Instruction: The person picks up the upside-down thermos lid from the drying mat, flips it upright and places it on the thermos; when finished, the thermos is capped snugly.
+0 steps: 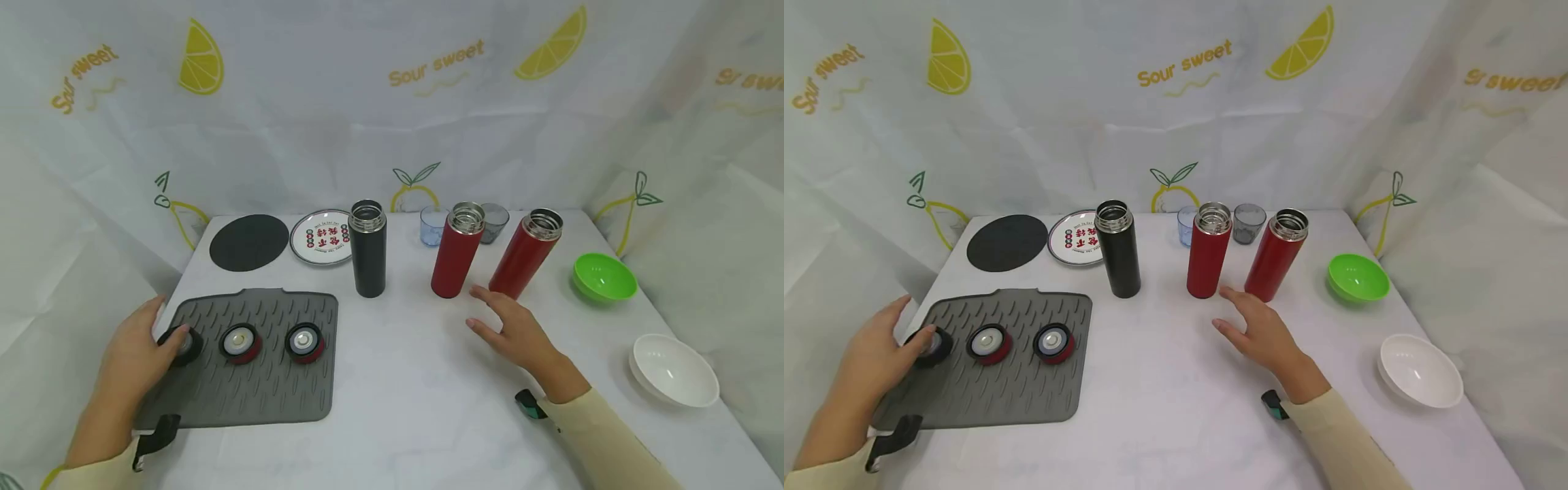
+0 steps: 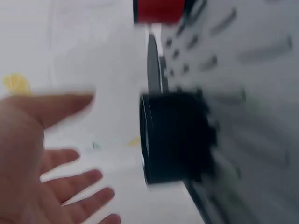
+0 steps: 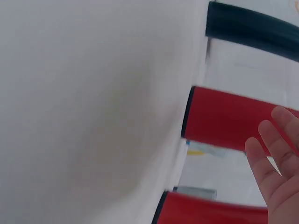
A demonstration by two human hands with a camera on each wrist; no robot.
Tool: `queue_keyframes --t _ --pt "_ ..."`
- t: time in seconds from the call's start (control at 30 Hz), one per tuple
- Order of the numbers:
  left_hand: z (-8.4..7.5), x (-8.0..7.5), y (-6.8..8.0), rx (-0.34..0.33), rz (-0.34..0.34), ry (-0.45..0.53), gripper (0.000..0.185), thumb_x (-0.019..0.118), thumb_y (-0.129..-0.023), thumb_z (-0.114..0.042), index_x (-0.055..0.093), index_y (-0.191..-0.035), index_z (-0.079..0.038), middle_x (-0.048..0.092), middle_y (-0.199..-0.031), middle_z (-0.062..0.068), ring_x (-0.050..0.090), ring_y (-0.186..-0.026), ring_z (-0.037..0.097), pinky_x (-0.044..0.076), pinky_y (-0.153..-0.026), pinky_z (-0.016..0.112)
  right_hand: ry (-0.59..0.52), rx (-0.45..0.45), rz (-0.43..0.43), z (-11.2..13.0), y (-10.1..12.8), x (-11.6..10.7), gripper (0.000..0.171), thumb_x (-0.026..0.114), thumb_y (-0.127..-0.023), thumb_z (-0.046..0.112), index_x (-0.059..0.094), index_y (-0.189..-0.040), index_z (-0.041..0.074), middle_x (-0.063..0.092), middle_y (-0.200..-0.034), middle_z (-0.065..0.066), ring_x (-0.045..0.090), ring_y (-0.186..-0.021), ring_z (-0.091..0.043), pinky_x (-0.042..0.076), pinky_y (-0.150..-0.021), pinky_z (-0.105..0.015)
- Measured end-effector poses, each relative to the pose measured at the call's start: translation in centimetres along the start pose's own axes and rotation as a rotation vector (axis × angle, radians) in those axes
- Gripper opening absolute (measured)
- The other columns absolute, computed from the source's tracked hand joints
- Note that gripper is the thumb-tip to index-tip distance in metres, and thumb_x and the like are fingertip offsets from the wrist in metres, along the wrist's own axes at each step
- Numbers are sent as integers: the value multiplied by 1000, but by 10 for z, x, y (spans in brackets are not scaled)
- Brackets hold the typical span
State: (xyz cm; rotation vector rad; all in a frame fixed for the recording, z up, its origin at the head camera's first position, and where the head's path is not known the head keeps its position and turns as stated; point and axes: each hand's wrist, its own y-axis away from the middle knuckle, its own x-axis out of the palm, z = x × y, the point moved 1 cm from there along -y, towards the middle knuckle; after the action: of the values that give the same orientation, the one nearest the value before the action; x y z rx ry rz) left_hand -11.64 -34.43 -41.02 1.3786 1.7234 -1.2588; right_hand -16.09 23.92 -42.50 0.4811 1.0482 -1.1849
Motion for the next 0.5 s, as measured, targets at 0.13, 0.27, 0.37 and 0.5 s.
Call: queue_keyframes --t 0.13,0.27,0.37,0.5 --pt "23 1 3 -193 172 37 98 69 -88 -44 17 -146 16 28 -139 44 28 -126 61 25 -98 71 -153 3 22 11 -8 10 62 71 -90 25 45 -145 10 56 -135 -6 53 -120 -32 50 -88 -53" --pt "34 9 7 -267 319 79 116 74 -80 -54 11 -145 18 26 -139 45 28 -124 62 27 -94 73 -239 -11 52 16 -14 22 61 70 -91 24 45 -145 11 58 -134 -3 54 -120 -26 53 -87 -47" --pt "39 14 9 -274 348 90 119 79 -75 -53 14 -144 19 31 -136 44 34 -121 60 31 -91 72 -304 -11 64 17 -19 28 59 70 -92 23 46 -144 11 59 -132 -4 55 -119 -24 53 -87 -45" --pt "42 19 9 -262 337 76 114 83 -72 -51 24 -139 20 38 -126 45 41 -112 57 36 -87 70 -350 -19 59 17 -26 30 56 70 -91 22 49 -142 11 61 -130 -7 56 -117 -24 52 -88 -47"
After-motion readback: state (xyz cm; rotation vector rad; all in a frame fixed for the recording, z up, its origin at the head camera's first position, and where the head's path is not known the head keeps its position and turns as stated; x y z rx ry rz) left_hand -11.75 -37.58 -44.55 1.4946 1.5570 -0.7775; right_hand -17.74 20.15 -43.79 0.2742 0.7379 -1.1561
